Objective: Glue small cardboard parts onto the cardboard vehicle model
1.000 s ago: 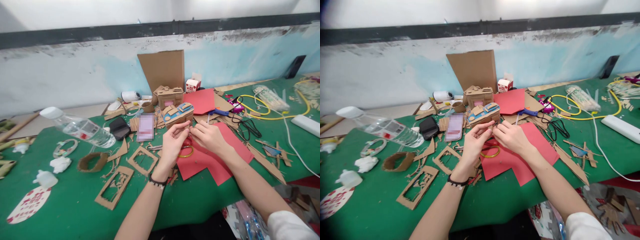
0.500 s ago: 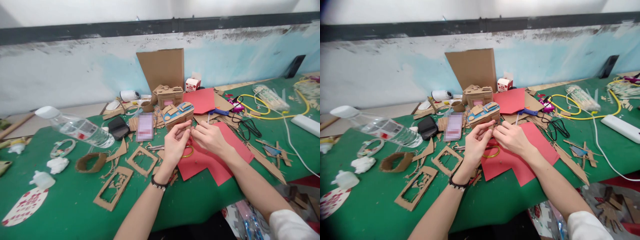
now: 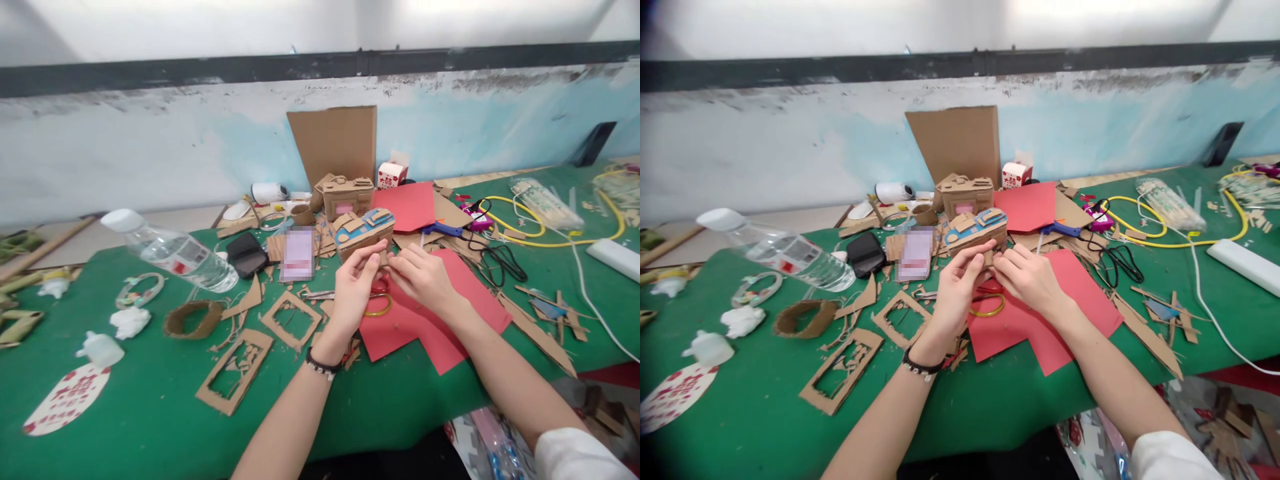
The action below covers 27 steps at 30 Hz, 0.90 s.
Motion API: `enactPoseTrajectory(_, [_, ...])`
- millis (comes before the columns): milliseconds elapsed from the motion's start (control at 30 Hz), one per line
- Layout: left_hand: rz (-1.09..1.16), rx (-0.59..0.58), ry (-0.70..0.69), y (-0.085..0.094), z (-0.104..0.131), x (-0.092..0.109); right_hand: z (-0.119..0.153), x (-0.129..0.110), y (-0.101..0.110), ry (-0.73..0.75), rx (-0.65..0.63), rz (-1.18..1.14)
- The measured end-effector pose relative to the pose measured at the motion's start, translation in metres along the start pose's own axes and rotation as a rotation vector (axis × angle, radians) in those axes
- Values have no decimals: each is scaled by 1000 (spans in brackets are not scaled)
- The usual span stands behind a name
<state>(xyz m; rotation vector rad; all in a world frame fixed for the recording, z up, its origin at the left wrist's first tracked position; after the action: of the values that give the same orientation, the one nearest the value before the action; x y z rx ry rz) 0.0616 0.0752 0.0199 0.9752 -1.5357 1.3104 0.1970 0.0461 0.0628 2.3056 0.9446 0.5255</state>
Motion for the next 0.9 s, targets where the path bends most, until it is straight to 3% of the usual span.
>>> enactPoseTrajectory(733, [-110,-49,-63,-2,-3,-6,-2,-6,4,87,-30,34])
enactPoseTrajectory(900, [-88,-28,-50,0,-1,0,-3,-1,3,-23,24,13])
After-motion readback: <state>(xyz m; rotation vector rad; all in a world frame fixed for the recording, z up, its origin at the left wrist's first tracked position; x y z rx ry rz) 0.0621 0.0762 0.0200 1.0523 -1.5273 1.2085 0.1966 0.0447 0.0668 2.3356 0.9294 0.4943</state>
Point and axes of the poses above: each hand's wrist, its own z-axis away from the middle knuckle, its own y-axis out of the back of the hand, x = y × z, the point moved 8 cm from there along -z, towards the middle knuckle, and after that the axes turned 6 degrees about y, right-handed, at the moved point
